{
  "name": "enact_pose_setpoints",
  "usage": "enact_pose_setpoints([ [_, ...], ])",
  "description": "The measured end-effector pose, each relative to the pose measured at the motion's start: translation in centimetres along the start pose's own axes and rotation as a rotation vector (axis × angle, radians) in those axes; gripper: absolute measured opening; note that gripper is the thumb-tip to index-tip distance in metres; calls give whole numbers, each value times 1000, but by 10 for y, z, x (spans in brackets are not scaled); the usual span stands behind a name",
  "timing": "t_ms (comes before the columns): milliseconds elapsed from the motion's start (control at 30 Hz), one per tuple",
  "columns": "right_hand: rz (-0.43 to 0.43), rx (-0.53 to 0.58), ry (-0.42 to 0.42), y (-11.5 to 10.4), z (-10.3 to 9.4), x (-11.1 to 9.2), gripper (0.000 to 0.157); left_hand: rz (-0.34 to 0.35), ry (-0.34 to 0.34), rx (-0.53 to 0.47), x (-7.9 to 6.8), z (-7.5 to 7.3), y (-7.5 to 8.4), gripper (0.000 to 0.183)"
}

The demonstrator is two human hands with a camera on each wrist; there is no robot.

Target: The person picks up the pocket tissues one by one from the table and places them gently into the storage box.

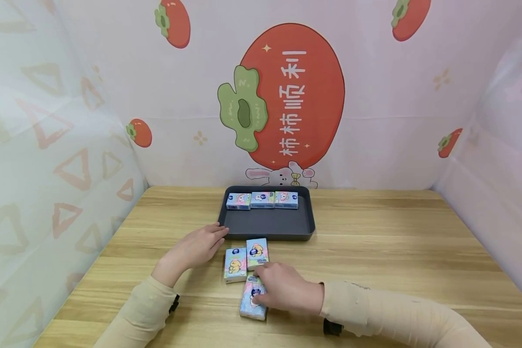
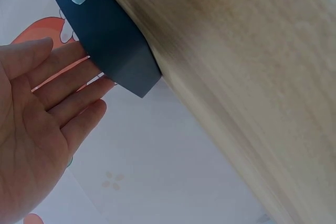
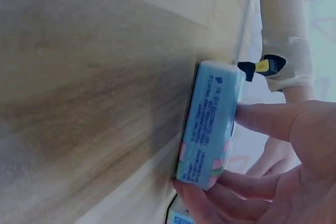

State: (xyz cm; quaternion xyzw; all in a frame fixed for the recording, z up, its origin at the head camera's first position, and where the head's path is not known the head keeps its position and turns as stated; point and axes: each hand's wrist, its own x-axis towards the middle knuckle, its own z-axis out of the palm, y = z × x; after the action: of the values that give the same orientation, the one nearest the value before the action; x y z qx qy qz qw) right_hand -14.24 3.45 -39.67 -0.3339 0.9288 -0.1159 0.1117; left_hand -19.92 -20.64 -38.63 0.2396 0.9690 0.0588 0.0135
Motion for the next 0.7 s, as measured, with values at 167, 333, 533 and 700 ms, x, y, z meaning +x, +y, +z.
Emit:
enact_pose_setpoints([
  [167,25,-30,-49,-4,-1,1,56,11,12,9,1,0,1,35],
  [333,33,22,-101,-3,-1,4,53,9,19,16,2,2,1,35],
  [533,51,121,-135,0,0,7,50,5,24,19,1,3,0,34],
  [700,65,141,-144,0,-1,9,51,11,25,14,1,3,0,35],
])
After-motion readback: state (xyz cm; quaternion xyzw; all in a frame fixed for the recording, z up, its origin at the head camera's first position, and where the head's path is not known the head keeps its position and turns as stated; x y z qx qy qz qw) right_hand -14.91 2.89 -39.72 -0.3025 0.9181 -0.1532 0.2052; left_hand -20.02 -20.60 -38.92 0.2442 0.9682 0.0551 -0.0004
